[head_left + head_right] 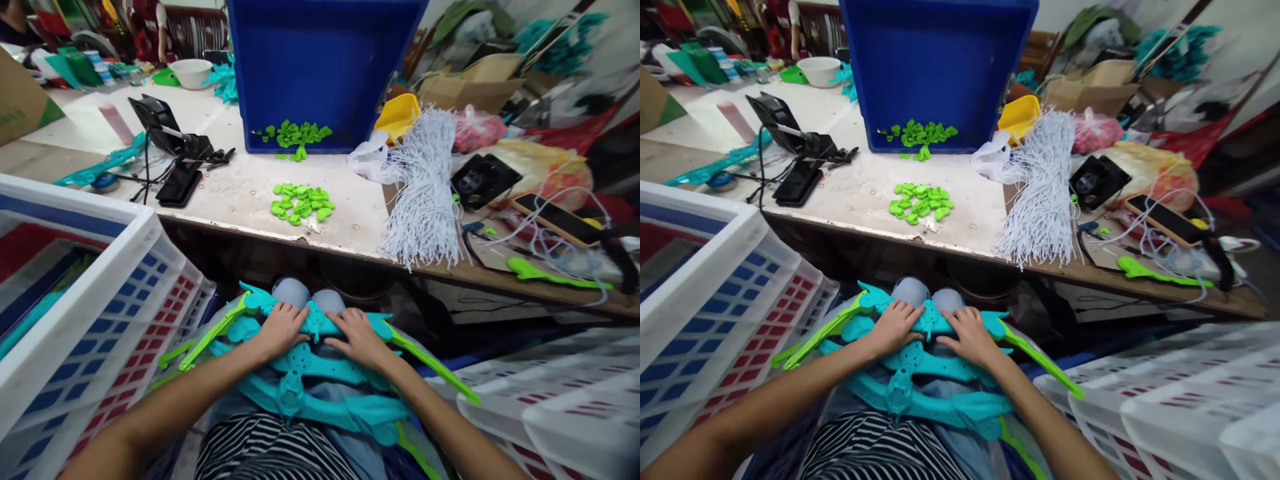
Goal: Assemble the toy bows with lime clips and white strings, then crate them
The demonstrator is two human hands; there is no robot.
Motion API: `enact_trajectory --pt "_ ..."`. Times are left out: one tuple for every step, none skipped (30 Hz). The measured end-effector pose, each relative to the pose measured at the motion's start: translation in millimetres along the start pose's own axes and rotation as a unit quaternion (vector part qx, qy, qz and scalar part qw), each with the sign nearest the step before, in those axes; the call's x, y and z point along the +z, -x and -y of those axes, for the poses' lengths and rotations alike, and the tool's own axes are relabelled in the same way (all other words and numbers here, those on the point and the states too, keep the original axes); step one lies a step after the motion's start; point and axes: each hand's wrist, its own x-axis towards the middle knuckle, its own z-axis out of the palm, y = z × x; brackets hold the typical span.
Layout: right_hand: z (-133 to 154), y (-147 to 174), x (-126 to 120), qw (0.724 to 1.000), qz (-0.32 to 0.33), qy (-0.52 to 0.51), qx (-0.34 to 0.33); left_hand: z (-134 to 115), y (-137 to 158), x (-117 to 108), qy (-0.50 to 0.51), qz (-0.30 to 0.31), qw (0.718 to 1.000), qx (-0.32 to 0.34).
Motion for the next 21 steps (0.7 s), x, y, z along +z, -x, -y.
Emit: enact_trajectory --pt "-4 -15 -8 0.998 -0.057 -0.009 0.001 2 -6 2 -0.006 -0.008 1.0 0.002" --pt "-9 -34 -17 0.994 -0.111 -0.016 0.007 4 -11 2 -0.013 -0.019 1.0 0.004" --pt "-14 -57 -26 0.988 -0.155 -0.018 0.021 6 -16 2 -0.019 -0.035 0.999 0.007" --pt "-20 -83 -35 0.983 -0.179 -0.014 0.036 7 -19 2 -0.025 -0.055 0.998 0.009" --pt "-26 -110 -44 0.979 -0.196 -0.008 0.05 7 -19 1 -0.03 -0.079 0.996 0.01" --pt "-32 -135 -51 0.977 -0.204 0.001 0.07 6 -16 0 -0.031 -0.108 0.994 0.006" --pt "-36 -159 -56 0.974 -0.198 0.02 0.105 4 -10 -1 -0.029 -0.135 0.99 -0.005" --pt "-39 -180 -60 0.971 -0.188 0.038 0.142 1 0 -1 -0.021 -0.155 0.987 -0.021" --pt "-41 -197 -61 0.967 -0.175 0.057 0.174 -2 12 -2 -0.01 -0.161 0.986 -0.037" --pt "-41 -210 -62 0.964 -0.164 0.074 0.197 -5 26 -2 0.003 -0.152 0.987 -0.049" --pt "-41 -218 -61 0.962 -0.158 0.086 0.207 -8 40 -1 0.015 -0.132 0.99 -0.053" --pt "-41 -221 -60 0.96 -0.159 0.094 0.208 -11 53 1 0.025 -0.107 0.993 -0.051" --pt "-41 -221 -58 0.959 -0.166 0.099 0.207 -13 64 3 0.033 -0.082 0.995 -0.043" --pt "-41 -216 -57 0.957 -0.177 0.102 0.208 -16 72 5 0.039 -0.061 0.997 -0.036" --pt "-42 -209 -56 0.953 -0.192 0.103 0.212 -17 76 7 0.044 -0.045 0.997 -0.033" --pt "-43 -199 -56 0.948 -0.209 0.105 0.217 -19 77 9 0.049 -0.032 0.998 -0.034" --pt "-46 -187 -56 0.943 -0.225 0.109 0.222 -19 75 11 0.054 -0.02 0.998 -0.039" --pt "-48 -174 -56 0.939 -0.237 0.113 0.222 -20 72 12 0.058 -0.007 0.997 -0.044" --pt "-51 -162 -55 0.938 -0.245 0.117 0.216 -20 66 13 0.062 0.003 0.997 -0.048" --pt "-54 -150 -55 0.94 -0.246 0.121 0.205 -21 60 13 0.069 0.013 0.996 -0.051" --pt "-57 -139 -54 0.944 -0.24 0.122 0.191 -22 54 13 0.082 0.022 0.995 -0.055"
